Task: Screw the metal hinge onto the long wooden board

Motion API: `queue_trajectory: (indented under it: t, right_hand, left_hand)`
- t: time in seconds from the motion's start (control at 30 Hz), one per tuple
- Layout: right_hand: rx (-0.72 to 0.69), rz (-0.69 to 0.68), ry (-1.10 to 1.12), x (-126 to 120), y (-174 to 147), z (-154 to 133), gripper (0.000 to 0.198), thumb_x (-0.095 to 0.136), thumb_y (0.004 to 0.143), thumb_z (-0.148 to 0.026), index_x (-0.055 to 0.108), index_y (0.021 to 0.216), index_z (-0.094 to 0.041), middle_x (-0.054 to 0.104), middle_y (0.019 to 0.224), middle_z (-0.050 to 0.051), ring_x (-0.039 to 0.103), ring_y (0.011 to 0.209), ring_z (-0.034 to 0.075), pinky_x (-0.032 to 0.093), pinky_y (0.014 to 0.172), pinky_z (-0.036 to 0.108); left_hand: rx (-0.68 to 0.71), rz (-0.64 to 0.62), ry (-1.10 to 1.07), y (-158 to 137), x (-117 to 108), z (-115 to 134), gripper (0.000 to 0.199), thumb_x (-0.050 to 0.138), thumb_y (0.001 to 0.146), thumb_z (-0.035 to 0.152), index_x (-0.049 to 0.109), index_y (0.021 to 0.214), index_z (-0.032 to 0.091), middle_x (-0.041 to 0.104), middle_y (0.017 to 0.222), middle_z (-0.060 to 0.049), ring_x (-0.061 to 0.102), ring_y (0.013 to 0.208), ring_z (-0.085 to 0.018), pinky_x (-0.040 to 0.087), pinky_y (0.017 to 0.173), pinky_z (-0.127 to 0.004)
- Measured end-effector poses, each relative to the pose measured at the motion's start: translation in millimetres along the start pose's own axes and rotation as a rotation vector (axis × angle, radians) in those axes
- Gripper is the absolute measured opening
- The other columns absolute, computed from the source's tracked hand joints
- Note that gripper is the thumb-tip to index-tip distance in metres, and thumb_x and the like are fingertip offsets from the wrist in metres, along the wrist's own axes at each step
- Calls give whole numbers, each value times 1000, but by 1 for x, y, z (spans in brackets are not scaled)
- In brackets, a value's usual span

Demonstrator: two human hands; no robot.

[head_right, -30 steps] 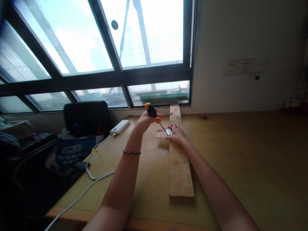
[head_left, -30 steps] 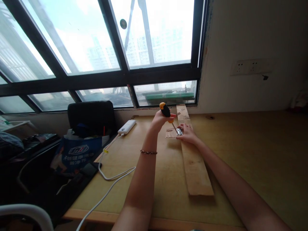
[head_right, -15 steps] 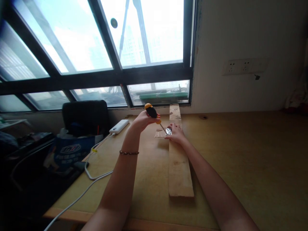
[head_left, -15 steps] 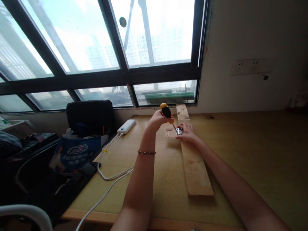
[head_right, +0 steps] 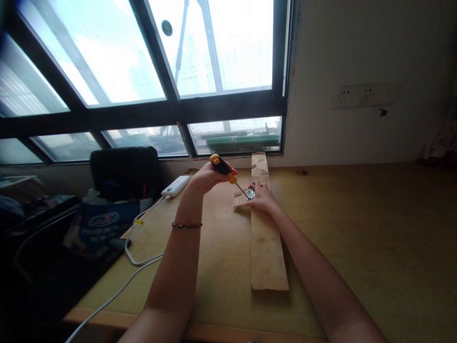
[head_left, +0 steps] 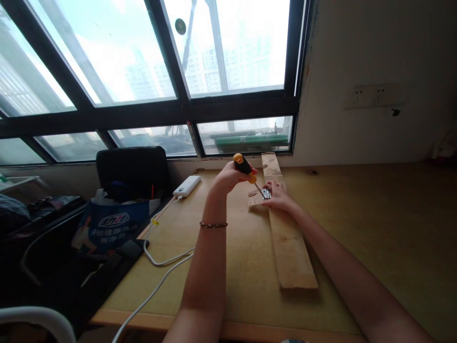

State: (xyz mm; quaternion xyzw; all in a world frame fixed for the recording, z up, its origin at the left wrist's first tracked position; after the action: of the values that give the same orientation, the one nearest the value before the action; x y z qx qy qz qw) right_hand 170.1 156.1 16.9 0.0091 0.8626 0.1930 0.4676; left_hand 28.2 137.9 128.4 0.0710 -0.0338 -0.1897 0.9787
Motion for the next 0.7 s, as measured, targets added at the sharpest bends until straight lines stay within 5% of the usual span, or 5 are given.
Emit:
queue_trajectory:
  t: [0.37, 0.7]
  right_hand:
    - [10, 12, 49, -1, 0, 1, 74, 78, 47, -41, 45, 110, -22, 60, 110, 6, 48, 102, 33, 40, 84, 42]
    - [-37, -26, 3, 0, 0, -1, 64, 76, 53, -45, 48, 106, -24, 58, 109, 7, 47, 103, 31, 39, 83, 40]
  left_hand:
    - [144, 77, -128, -22, -20, 40, 39, 71, 47, 1, 56, 82, 12, 67, 84, -7, 62, 89, -23, 50, 76, -34]
    - [181, 132, -117, -18, -21, 42, 38, 70, 46, 2, 56, 80, 11, 66, 83, -7, 62, 90, -23, 50, 79, -38]
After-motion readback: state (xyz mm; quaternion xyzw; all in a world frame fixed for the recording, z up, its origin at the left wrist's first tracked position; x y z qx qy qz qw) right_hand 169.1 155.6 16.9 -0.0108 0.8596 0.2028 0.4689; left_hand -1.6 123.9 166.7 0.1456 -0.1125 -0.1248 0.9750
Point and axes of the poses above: each hand's wrist, its own y-axis towards the middle knuckle, its own x-axis out of the palm, z = x × y, the point moved 10 cm from there along y, towards the middle knuckle
